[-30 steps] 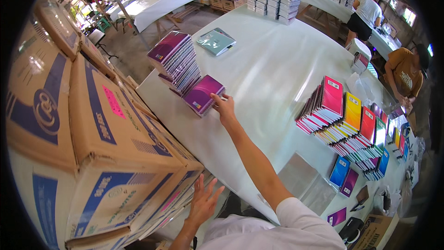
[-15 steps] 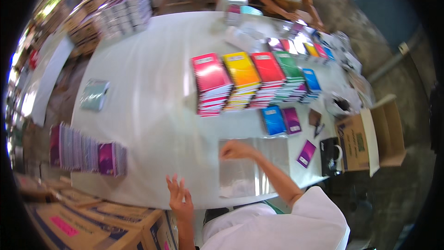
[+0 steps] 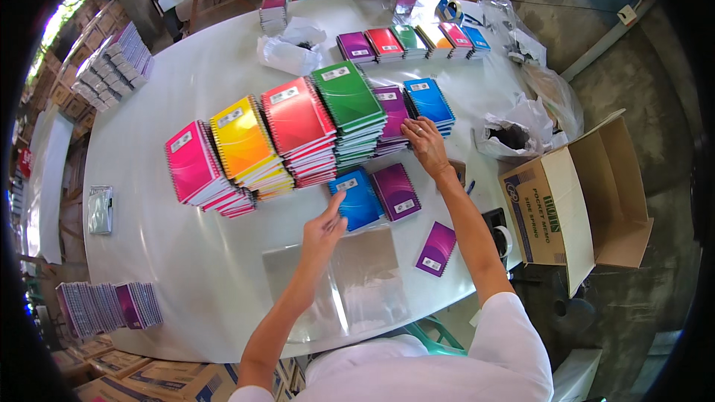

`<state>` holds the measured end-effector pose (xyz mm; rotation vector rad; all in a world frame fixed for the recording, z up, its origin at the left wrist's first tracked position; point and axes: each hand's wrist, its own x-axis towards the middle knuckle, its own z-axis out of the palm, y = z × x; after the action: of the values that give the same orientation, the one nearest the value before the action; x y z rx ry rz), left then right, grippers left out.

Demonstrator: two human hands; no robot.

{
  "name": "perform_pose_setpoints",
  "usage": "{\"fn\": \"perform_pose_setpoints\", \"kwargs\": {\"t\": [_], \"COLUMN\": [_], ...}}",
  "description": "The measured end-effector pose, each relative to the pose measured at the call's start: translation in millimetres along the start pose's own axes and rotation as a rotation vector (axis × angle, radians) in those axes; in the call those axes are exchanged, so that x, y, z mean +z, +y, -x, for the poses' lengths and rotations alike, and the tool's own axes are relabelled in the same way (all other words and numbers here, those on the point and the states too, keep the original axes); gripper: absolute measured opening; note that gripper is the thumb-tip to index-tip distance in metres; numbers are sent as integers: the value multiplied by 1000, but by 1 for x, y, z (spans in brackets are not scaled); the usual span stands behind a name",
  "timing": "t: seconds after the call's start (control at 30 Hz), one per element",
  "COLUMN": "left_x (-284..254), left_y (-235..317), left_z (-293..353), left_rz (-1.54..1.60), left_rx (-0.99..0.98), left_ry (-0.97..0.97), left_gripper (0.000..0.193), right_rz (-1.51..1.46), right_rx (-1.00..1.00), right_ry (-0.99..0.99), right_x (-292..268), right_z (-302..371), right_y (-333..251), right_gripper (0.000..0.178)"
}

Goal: The person gathers colorful notebooks from stacks on a table, arranges them into groups, and places each group into a clear plastic sleeve. The person then seals each plastic sleeve with adhesive tape.

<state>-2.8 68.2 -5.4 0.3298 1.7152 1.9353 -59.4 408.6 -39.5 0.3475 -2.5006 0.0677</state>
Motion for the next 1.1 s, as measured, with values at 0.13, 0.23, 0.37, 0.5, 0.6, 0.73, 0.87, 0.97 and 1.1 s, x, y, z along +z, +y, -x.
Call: {"fn": "perform_pose_setpoints", "kwargs": {"t": [0.13,0.23,0.37,0.5,0.6,0.73,0.87,0.97,1.1], "left_x": [57,92,111,101,74,57,39,37,41], "left_y": [-28,-12,-35,-67,-85,-91,-99,-100,-104], "left_z": [-64,-101,-121,-92,-70,-52,-36,-20,-1], "left_rz": [399,829,1000,809,721,748,780,746,1006], "left_rx": [-214,-469,-421,-451,-412,-459,-493,-431,-336], "left_ry": [-104,-126,-237,-102,-37,-103,-266,-286,-506], "left_gripper": [65,66,48,32,36,50,66,78,76], "right_rz": [-49,-162,-406,-452,-84,-151,-877,-1384,-1182], "right_rx": [74,147,119,798,852,865,1099,973,790], "right_ry": [152,272,64,-260,-593,-638,-689,-517,-378], "right_x": [-45,-80,-110,-119,-119,-114,-127,-135,-93], "right_z": [4,23,81,160,194,201,168,112,63], "right_y": [7,-18,-71,-86,-91,-90,-69,-77,-127], "right_gripper": [34,31,27,43,56,53,44,44,36]}}
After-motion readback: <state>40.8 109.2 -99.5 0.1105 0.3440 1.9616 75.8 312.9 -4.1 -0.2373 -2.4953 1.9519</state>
